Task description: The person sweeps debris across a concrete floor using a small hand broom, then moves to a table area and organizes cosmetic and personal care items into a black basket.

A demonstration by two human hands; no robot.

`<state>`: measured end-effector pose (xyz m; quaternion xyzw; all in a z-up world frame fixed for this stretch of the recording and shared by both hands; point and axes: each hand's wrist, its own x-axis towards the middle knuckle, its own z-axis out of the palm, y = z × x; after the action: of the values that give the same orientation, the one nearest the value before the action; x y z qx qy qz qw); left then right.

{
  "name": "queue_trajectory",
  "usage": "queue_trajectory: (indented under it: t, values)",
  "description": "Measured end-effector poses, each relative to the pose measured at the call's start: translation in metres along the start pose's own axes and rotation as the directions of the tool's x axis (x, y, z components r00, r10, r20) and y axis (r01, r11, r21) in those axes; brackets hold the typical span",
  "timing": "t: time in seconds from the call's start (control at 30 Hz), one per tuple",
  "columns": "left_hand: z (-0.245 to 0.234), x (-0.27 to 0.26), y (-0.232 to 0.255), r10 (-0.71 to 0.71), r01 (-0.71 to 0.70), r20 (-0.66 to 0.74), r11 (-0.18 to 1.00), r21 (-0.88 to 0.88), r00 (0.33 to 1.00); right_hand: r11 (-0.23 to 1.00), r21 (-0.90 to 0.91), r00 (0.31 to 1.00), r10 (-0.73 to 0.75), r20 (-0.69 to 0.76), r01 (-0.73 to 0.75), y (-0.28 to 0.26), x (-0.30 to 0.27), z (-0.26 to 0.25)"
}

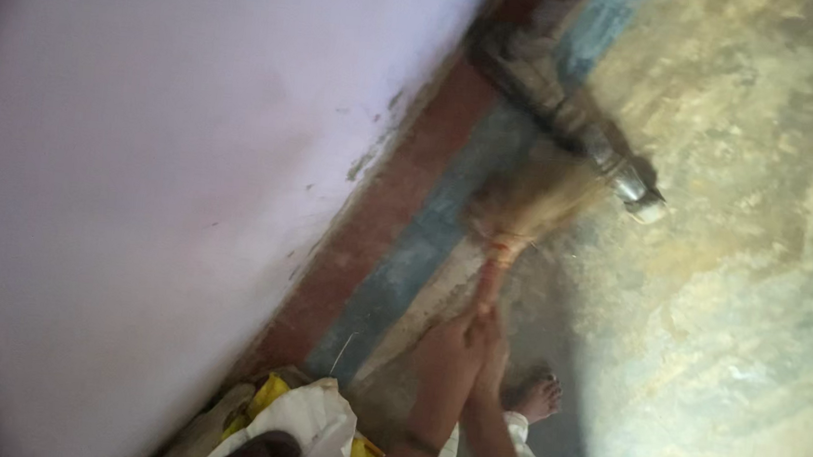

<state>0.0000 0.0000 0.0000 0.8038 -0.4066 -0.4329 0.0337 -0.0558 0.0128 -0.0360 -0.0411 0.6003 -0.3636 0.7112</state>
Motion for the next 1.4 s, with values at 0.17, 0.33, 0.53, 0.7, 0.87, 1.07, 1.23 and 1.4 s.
queue_trajectory:
  t: [0.17,0.33,0.53,0.7,0.87,1.07,1.23,1.4]
  values:
    - [0.020,-0.007,0.007,0.007,-0.026,-0.185,0.995,-0.098,0.983,0.925,-0.379,0.999,0.006,0.038,0.009,0.005,0.042,-0.031]
    - [0.096,0.031,0.042,0.090,-0.088,-0.016,0.994,0.066,0.996,0.828,-0.526,0.978,-0.203,0.044,0.195,0.027,0.122,-0.124]
    - [0.111,-0.037,0.081,0.154,-0.129,0.160,0.979,-0.155,0.975,0.851,-0.499,0.955,-0.262,-0.141,0.160,0.020,0.084,-0.213]
    - [0.115,-0.101,0.034,-0.215,0.275,0.173,0.798,-0.536,0.961,-0.386,-0.847,0.628,-0.568,0.531,0.366,0.052,0.030,-0.207]
    - [0.183,-0.093,-0.046,-0.471,0.290,-0.077,0.655,-0.697,0.879,0.687,-0.718,0.980,0.046,0.195,0.111,0.076,0.021,-0.180]
    - [0.213,-0.072,0.010,-0.284,0.283,0.080,0.802,-0.526,0.955,-0.043,-0.837,0.803,-0.259,0.536,0.545,0.081,0.090,-0.262]
    - [0.265,-0.077,0.060,-0.073,0.106,0.111,0.938,-0.331,0.991,0.781,-0.625,0.947,-0.213,-0.240,0.018,-0.001,0.045,-0.308]
    - [0.289,-0.144,0.041,-0.174,0.210,0.125,0.658,-0.723,0.977,0.586,-0.773,0.914,-0.405,-0.021,0.242,0.003,-0.024,-0.313]
